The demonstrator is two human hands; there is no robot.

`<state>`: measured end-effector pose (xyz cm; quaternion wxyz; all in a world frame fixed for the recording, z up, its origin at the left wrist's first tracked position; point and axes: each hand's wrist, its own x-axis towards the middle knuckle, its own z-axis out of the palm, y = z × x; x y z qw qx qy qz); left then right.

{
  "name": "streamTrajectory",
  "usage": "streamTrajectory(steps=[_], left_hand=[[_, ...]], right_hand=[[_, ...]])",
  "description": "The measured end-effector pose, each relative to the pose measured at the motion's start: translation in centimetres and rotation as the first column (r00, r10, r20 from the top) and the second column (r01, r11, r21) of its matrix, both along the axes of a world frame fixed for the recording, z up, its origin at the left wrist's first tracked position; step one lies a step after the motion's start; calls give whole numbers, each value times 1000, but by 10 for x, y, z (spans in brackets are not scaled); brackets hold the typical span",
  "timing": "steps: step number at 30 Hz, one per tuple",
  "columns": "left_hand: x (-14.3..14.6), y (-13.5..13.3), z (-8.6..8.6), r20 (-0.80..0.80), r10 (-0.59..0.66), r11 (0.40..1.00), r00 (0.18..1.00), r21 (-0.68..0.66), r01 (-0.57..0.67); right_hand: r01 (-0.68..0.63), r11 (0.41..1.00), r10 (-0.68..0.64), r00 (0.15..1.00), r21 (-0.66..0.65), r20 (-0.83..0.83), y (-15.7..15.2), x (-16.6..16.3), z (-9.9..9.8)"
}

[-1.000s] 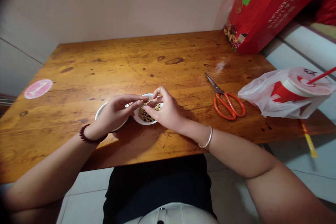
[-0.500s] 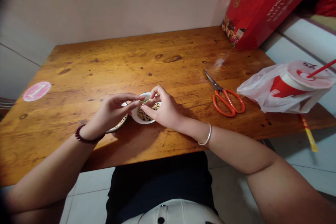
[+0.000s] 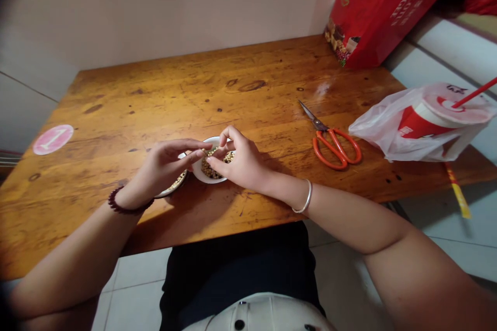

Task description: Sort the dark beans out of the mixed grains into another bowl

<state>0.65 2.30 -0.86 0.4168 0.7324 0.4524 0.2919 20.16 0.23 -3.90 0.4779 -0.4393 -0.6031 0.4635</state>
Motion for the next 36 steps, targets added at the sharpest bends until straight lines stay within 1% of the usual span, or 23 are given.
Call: streamTrajectory(steps=[6, 13, 17, 20, 23, 26, 29, 33, 36], left_hand=[[1, 0, 3, -14, -19, 1000, 1000, -10, 19], [-2, 1, 2, -13, -14, 1000, 1000, 6, 14], [-2, 0, 3, -16, -13, 999, 1000, -30, 12], [-3, 0, 6, -17, -29, 999, 999, -42, 28], [-5, 1, 9, -30, -42, 999, 999, -15, 41], [-8, 3, 10, -100, -95, 995, 990, 18, 97], [-10, 5, 9, -137, -145, 989, 980, 15, 149], [-10, 5, 10, -146, -142, 989, 979, 15, 146], [-9, 4, 12, -138, -149, 989, 979, -25, 147]], right_hand=[[8, 1000, -8, 1000, -2, -5, 0, 0, 1], [19, 1000, -19, 1000, 2, 9, 0, 0, 4], [17, 1000, -17, 1000, 21, 19, -1, 0, 3], [12, 998, -14, 999, 64, 32, -1, 0, 3], [12, 997, -15, 999, 81, 35, -2, 1, 4], [-1, 996, -1, 1000, 85, 27, -2, 1, 4], [-14, 995, 12, 1000, 95, 15, -2, 1, 4], [-13, 996, 14, 1000, 84, -11, -1, 1, 2], [-6, 997, 7, 1000, 77, -19, -1, 0, 2]])
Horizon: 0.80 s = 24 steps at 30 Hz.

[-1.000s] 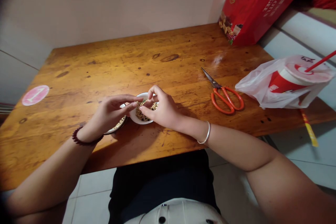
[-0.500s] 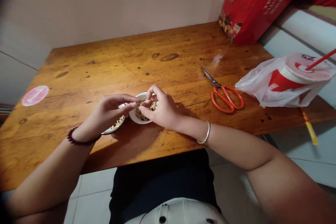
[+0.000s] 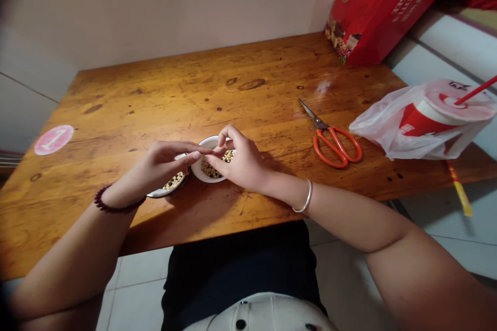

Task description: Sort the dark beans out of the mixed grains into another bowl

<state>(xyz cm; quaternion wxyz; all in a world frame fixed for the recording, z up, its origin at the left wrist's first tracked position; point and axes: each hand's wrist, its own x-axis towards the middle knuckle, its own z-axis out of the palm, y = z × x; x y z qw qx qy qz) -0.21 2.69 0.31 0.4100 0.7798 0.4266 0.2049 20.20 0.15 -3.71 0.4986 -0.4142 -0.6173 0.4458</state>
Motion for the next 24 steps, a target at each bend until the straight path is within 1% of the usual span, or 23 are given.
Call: streamTrajectory(steps=[2, 6, 9, 12, 14, 17, 19, 21, 24], left_hand=[[1, -1, 1, 8, 8, 1000, 1000, -5, -8], [4, -3, -1, 17, 61, 997, 998, 55, -61], [6, -5, -3, 32, 103, 991, 994, 86, -105], [8, -8, -3, 1, 117, 971, 993, 210, -115], [9, -10, -3, -41, 113, 936, 993, 339, -92], [11, -11, -3, -121, 105, 844, 987, 535, -24], [11, -11, -4, -152, 113, 800, 982, 600, 1], [11, -10, -4, -139, 121, 799, 983, 601, -13], [10, -11, -5, -71, 125, 834, 990, 548, -66]], right_hand=[[4, 1000, -4, 1000, -8, 4, 0, 0, 0], [-8, 1000, 8, 1000, -25, -2, 1, -1, 0], [-1, 999, 2, 999, -43, 35, 1, 0, 0], [10, 999, -6, 997, -45, 82, 1, 1, 1], [35, 999, -33, 993, -13, 118, 1, 1, 3], [65, 997, -74, 972, 49, 223, 2, 0, 5], [57, 995, -78, 950, 76, 303, 3, 0, 5], [50, 995, -77, 935, 85, 346, 3, -1, 4], [53, 994, -82, 939, 95, 335, 4, -1, -1]])
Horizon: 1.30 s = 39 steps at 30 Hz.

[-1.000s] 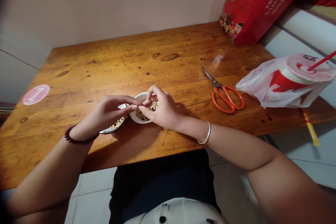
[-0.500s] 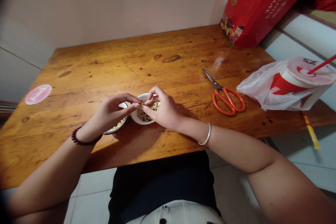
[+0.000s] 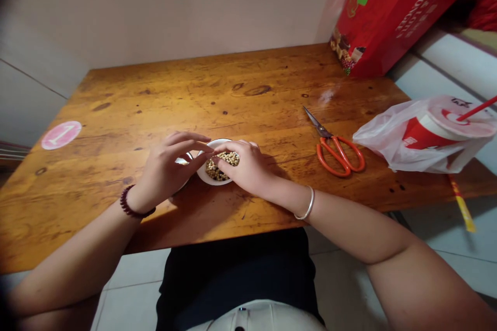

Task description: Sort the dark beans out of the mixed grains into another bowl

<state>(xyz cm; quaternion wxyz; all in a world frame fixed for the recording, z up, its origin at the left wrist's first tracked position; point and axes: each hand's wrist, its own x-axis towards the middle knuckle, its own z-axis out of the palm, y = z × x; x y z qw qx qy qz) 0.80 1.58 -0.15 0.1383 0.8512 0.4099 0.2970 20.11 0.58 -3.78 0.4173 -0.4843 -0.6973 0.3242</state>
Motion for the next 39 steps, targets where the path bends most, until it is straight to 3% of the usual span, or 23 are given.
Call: streamTrajectory(steps=[7, 12, 17, 23, 29, 34, 39], left_hand=[[-3, -2, 4, 88, 19, 993, 996, -121, -9], [-4, -2, 7, 109, 10, 976, 994, -219, 14], [-4, -1, 6, 190, 8, 952, 982, -302, 51], [-4, -1, 6, 246, 64, 943, 967, -332, 22], [0, -1, 4, 314, 26, 923, 949, -373, 99], [-2, 0, 5, 299, 28, 920, 954, -382, 92], [-2, 0, 4, 276, 27, 852, 961, -509, 122]], right_hand=[[-45, 996, 35, 989, -73, -142, 1, 1, -10], [-90, 994, 77, 978, -59, -195, 1, 1, -9], [-67, 996, 58, 987, -54, -147, 0, 0, -7], [-108, 994, 102, 956, -8, -274, -1, 0, -4], [-76, 997, 76, 987, 10, -140, -3, 1, -7], [-56, 998, 60, 989, 32, -136, -3, -1, -4], [-20, 995, 28, 996, 95, -84, -4, -2, -2]])
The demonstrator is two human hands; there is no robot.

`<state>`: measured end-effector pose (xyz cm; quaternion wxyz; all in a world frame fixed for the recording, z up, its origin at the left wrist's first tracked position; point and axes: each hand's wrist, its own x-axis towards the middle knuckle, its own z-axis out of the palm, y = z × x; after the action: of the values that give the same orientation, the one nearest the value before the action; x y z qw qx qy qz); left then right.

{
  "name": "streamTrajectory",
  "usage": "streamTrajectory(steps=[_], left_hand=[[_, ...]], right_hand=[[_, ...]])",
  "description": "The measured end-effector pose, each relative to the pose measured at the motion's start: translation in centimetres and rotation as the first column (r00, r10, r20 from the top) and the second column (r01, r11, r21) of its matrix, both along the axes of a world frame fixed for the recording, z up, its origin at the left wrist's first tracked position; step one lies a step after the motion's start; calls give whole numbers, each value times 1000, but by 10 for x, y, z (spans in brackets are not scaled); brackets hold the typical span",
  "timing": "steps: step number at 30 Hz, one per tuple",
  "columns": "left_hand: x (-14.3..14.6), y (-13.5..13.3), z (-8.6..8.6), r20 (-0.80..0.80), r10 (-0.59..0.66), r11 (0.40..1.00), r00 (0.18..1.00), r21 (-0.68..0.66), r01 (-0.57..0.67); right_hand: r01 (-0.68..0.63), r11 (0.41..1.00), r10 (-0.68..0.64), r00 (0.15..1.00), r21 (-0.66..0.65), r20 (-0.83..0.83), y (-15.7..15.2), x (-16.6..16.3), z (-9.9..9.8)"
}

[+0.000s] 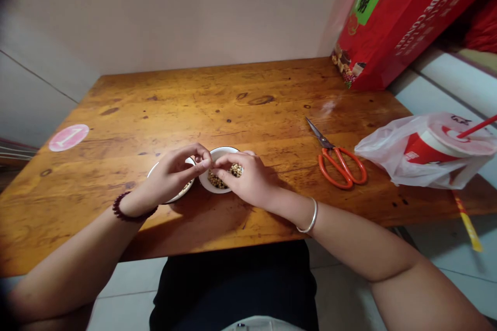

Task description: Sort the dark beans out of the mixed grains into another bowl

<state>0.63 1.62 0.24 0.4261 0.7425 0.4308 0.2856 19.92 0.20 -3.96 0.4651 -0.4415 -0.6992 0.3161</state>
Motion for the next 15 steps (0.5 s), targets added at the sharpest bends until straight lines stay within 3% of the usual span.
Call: streamTrajectory(steps=[4, 6, 8, 10, 12, 15], left_hand=[[0, 3, 0, -5, -1, 1000, 1000, -15, 1], [-7, 6, 7, -37, 62, 995, 997, 85, -58], [-22, 11, 19, -194, 215, 948, 957, 276, -157], [-39, 16, 31, -500, 275, 919, 821, 387, -73], [-54, 18, 39, -734, 150, 964, 663, 256, 66], [-63, 18, 37, -891, -20, 990, 453, 47, 135]], right_hand=[[-27, 999, 26, 999, -24, -23, 2, 1, -1], [-24, 998, 23, 1000, -57, -16, 3, 2, -2], [-4, 997, 3, 1000, -83, -13, 3, 2, -3], [10, 994, -13, 1000, -105, -26, 3, 2, -5], [12, 992, -18, 999, -124, -46, 3, 2, -6], [25, 989, -33, 998, -144, -52, 4, 2, -8]])
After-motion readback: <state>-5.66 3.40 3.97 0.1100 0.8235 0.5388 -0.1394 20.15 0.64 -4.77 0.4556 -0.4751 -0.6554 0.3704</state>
